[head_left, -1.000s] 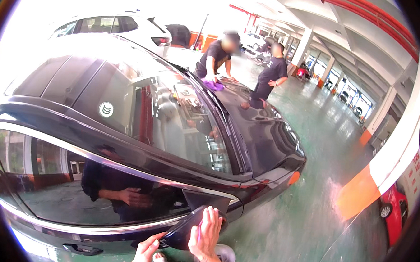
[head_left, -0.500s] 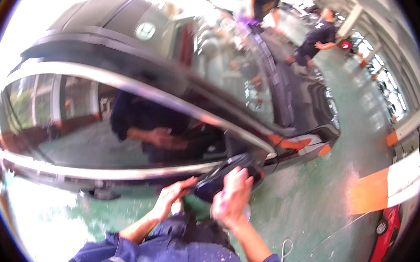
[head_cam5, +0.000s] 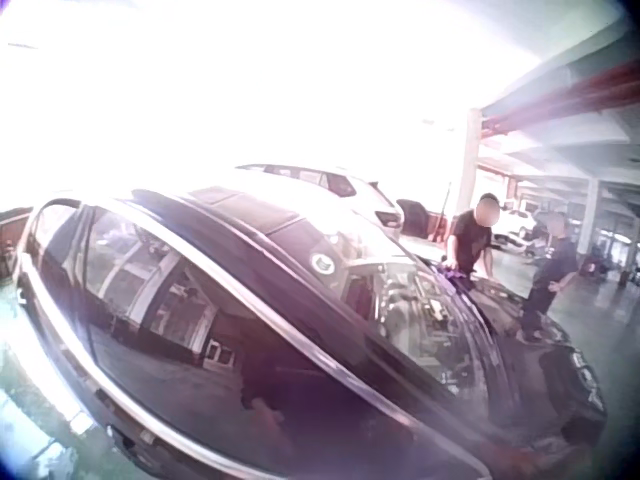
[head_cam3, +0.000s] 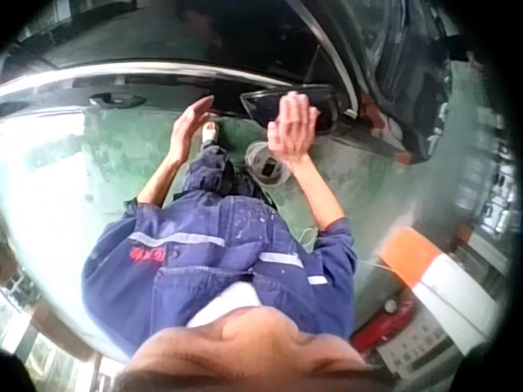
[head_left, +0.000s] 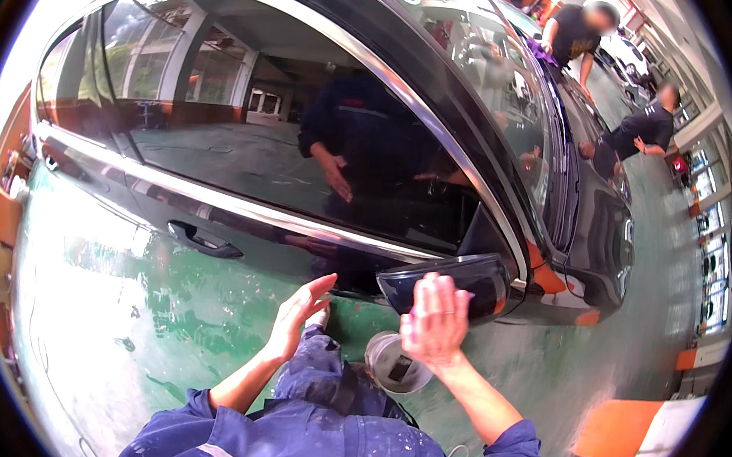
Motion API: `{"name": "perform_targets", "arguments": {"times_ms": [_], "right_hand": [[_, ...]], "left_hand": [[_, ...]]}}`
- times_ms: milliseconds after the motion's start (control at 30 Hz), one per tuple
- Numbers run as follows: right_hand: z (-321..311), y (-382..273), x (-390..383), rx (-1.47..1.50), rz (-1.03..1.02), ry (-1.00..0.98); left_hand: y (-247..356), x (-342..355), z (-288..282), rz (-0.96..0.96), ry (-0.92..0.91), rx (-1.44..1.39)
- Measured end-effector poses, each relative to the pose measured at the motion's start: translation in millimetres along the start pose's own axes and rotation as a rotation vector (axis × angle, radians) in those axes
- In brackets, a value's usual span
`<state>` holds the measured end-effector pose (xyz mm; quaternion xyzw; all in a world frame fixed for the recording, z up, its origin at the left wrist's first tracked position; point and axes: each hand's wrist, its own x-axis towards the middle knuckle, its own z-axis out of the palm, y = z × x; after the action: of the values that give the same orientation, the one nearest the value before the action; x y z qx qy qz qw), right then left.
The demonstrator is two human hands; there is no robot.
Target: The person wipes the side mirror and door area of a black car using a purple cloth and a yellow sponge. They repeatedly dip the cloth into a bucket of soapy water and continue wiping the mirror and adjacent panels.
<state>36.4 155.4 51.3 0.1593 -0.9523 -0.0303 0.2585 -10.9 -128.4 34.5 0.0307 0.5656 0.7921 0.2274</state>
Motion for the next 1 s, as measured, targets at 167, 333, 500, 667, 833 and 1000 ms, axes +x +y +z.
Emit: {"name": "perform_targets", "arguments": {"times_ms": [167, 333, 500, 667, 833, 1000], "right_hand": [[-13, 25, 9, 0.028, -0.187, -0.073], [-7, 8, 20, 0.019, -0.307, -0.144], [-21, 32, 20, -0.003, -0.431, -0.16], [-10, 11, 30, -0.014, -0.433, -0.229], [-23, 40, 13, -0.041, -0.609, -0.181], [-12, 4, 38, -0.079, -0.525, -0.278]], "left_hand": [[-5, -26, 2, 0.032, 0.085, 0.008], [-12, -33, 13, 0.052, 0.122, 0.018], [-9, -48, 19, 0.086, 0.167, 0.047], [-13, -53, 19, 0.088, 0.2, 0.037], [-5, -58, 22, 0.1, 0.199, 0.057], [-1, -45, 32, 0.071, 0.16, 0.078]]}}
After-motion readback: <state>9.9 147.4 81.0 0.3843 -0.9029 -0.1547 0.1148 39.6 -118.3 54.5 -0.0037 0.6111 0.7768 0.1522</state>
